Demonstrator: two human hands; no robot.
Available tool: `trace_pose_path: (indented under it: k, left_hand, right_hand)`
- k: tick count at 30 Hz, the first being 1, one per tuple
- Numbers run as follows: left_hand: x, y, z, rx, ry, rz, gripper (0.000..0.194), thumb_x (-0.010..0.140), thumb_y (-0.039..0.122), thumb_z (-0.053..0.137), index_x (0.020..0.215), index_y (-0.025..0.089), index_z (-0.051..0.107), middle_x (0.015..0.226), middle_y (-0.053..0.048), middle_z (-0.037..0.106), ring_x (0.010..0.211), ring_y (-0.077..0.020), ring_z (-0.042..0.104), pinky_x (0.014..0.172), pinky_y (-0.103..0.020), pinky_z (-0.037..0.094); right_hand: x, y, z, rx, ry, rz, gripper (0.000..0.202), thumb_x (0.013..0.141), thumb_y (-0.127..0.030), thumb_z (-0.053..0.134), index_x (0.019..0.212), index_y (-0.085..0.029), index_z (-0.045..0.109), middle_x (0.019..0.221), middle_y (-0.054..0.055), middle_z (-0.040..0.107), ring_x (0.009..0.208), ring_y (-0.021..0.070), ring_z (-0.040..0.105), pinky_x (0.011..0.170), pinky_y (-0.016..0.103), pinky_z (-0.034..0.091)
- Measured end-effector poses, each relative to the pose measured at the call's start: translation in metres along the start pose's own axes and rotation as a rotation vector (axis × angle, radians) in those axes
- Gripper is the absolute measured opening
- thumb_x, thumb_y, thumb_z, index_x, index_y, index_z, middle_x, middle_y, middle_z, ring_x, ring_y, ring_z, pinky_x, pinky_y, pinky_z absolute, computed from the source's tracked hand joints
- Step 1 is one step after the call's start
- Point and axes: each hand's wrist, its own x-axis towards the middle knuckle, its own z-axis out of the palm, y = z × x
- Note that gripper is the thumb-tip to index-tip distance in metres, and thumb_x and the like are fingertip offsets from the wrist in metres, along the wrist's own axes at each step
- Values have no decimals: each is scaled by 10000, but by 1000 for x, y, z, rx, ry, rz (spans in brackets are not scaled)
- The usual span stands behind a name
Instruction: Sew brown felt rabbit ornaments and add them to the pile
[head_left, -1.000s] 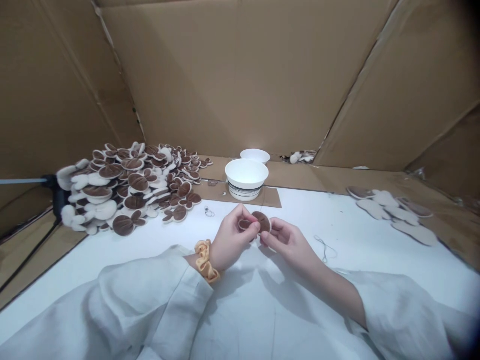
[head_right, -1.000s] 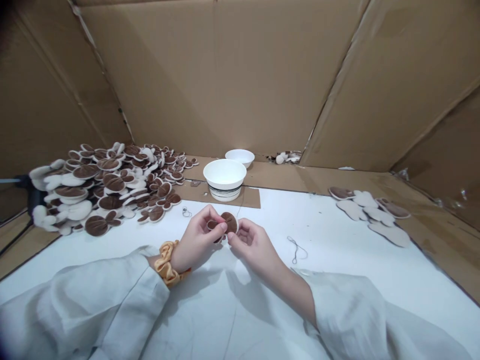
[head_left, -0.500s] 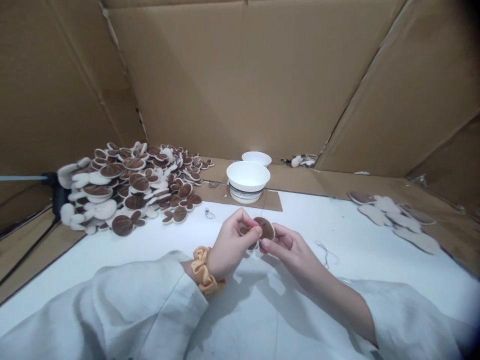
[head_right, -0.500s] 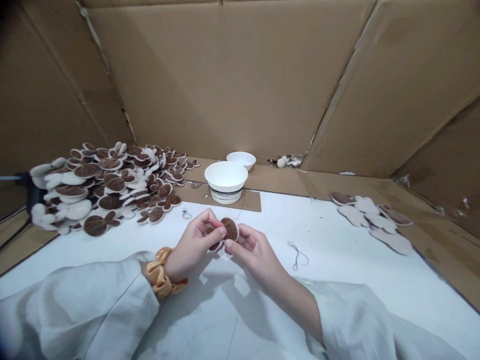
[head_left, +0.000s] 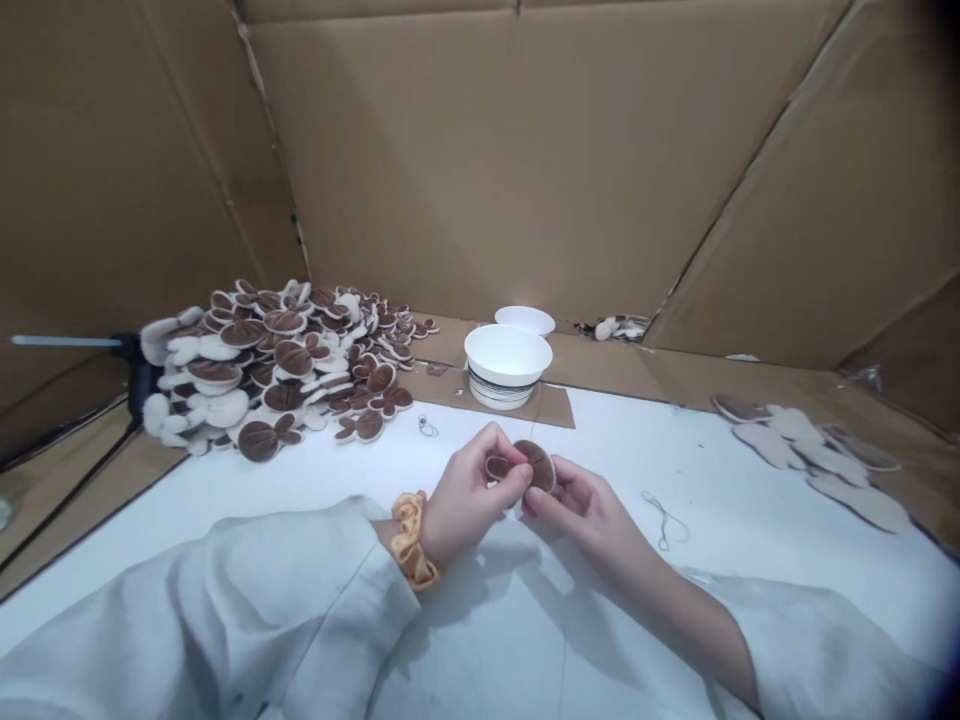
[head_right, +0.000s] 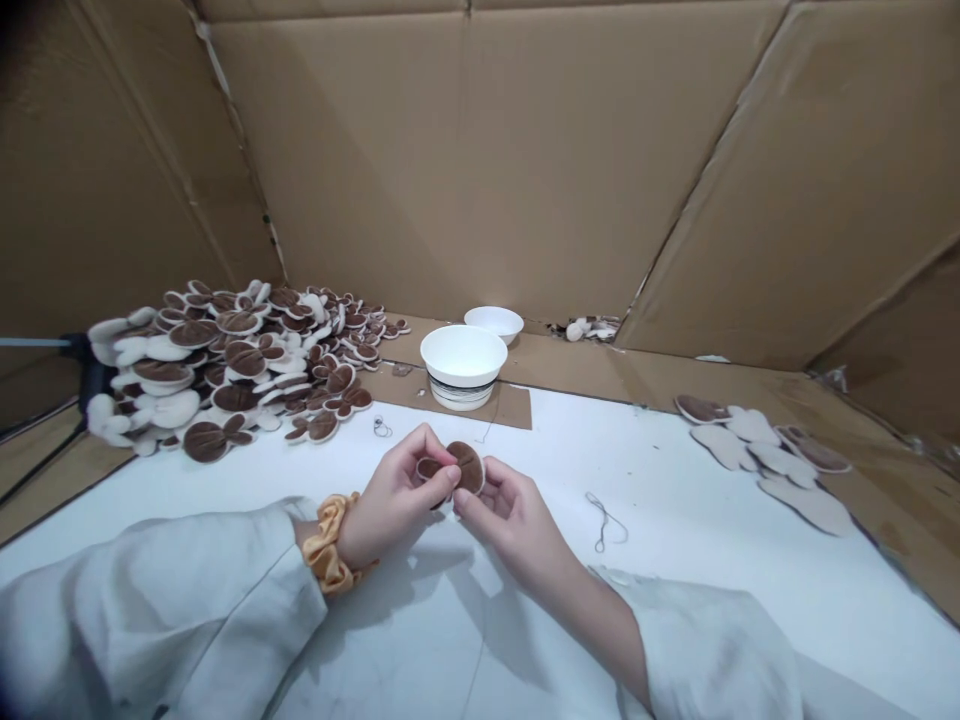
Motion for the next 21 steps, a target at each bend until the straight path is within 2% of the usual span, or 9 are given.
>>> trace_pose_path:
  k: [4,8,10,12,14,17,19,21]
  left_hand:
    - [1,-1,-4,52,14,60,139,810,265,535,767,174,439,690,29,506,621,-90,522,550,-192,379]
    - [2,-2,-9,113,-39,104,109,826,275,521,828,169,497,766,7,532,678,-98,530,624,-213,410]
    - [2,-2,-10,108,-65,113,141,836,278,506,936,178,511,843,-12,551,727,-107,539,660,-225,424]
    - [2,-2,-10,56,-65,115,247,841,271,498,1072,195,453,884,-21,554,778,-118,547,704,-243,435]
    - [3,-3,-10,0,-49,96,317,841,262,494,1129,198,379,838,-9,548,778,-121,551,713,-252,443]
    - [4,-4,-9,5,5,51,269,833,265,497,1065,182,390,799,0,535,711,-108,547,670,-238,447]
    - [5,-5,-10,43,15,27,230,827,277,501,1018,171,427,826,-14,546,707,-110,550,656,-235,450]
    - [5,-6,-11,92,1,21,225,823,285,500,1011,166,464,839,-23,559,727,-120,556,664,-239,453]
  right_hand:
    - [4,7,-3,2,9,-29,235,771,-368,604,823,-177,477,810,28,546,756,144,542,667,261,432]
    - [6,13,-4,51,54,-124,301,792,-313,590,999,-240,383,897,15,535,726,117,558,662,272,461]
    - [6,13,-3,39,106,-173,353,805,-294,571,1069,-280,337,941,8,516,675,102,567,657,287,476]
    - [5,11,-2,8,155,-223,352,815,-282,552,1084,-301,327,1000,8,485,652,91,577,653,296,487]
    - [5,10,0,-31,173,-249,299,819,-278,541,1053,-290,354,1047,14,462,647,80,578,647,287,488]
    - [4,10,1,-84,169,-248,215,821,-291,534,986,-249,403,1046,24,480,699,89,573,633,256,472]
    - [5,11,1,-118,215,-253,140,838,-324,503,897,-218,434,936,15,521,715,97,557,612,234,448]
    - [6,11,0,-128,287,-255,149,845,-350,485,850,-209,436,818,-2,536,694,101,546,593,225,429]
